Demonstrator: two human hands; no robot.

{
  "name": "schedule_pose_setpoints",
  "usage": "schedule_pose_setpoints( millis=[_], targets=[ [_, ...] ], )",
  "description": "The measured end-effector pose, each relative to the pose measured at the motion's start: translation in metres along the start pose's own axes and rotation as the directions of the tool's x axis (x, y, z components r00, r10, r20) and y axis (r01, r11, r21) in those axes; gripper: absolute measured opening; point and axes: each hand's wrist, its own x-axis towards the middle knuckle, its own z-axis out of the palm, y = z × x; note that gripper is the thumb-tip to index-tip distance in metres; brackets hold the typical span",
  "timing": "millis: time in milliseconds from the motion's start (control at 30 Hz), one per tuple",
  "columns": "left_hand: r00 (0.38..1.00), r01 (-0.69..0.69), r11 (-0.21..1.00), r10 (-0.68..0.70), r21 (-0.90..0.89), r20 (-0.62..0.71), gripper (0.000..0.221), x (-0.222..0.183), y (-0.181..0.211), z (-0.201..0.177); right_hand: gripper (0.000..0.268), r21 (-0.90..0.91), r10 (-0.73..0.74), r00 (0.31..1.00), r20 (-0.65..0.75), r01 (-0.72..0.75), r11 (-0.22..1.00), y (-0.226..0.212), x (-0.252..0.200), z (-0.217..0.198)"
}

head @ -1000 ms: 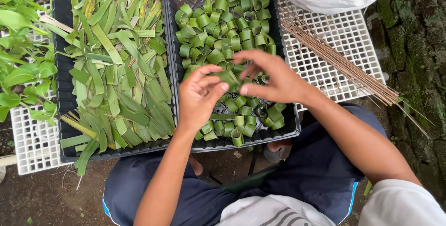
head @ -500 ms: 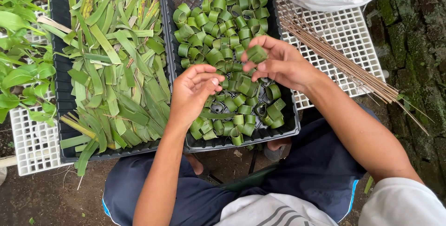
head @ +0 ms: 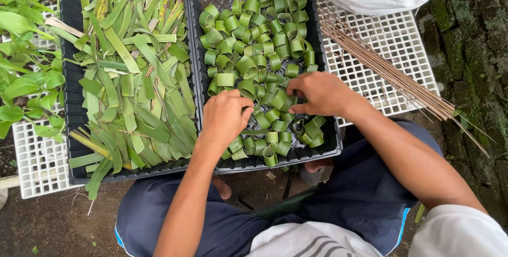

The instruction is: The person is folding long green leaf strips into small circular wraps and organizing them in a black plastic tray.

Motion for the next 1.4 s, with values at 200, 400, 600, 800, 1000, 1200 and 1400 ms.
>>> schedule_pose_setpoints(
  millis=[200,400,600,800,1000,1200,1400],
  targets=[
    [0.980,0.032,0.924,-0.103,-0.380,-0.169,0.009,0.001,0.007,-0.036,0.006,0.246,-0.131,0.965,-0.229,0.187,0.951,0.004,-0.006,-0.008],
    [0.960,-0.043,0.676,-0.177,-0.736,-0.219,0.006,0.001,-0.013,-0.024,0.018,0.804,-0.082,0.964,-0.252,0.256,0.537,0.007,-0.005,-0.010],
    [0.997,-0.001,-0.033,-0.081,-0.999,0.001,0.012,-0.003,-0.008,-0.019,0.039,0.975,-0.052,0.988,-0.145,0.152,0.163,-0.015,-0.007,-0.014],
    [0.999,0.029,-0.258,-0.028,-0.966,0.038,0.015,-0.004,0.003,-0.020,0.044,0.991,-0.015,0.997,-0.077,0.075,-0.110,0.002,0.011,0.007],
    [0.987,-0.121,0.354,-0.056,-0.928,-0.151,0.011,-0.006,0.030,-0.035,0.038,0.991,0.002,0.991,-0.130,0.130,0.034,-0.016,0.004,0.005],
    [0.892,-0.284,0.798,0.017,-0.532,-0.451,0.013,-0.007,0.050,-0.026,0.027,0.971,-0.107,0.978,-0.178,0.192,0.140,-0.022,0.000,0.014],
    [0.896,-0.179,0.765,-0.133,-0.619,-0.423,0.032,-0.007,0.038,-0.031,0.017,0.962,0.158,0.949,-0.274,0.273,0.029,0.026,0.001,-0.065]
  ],
)
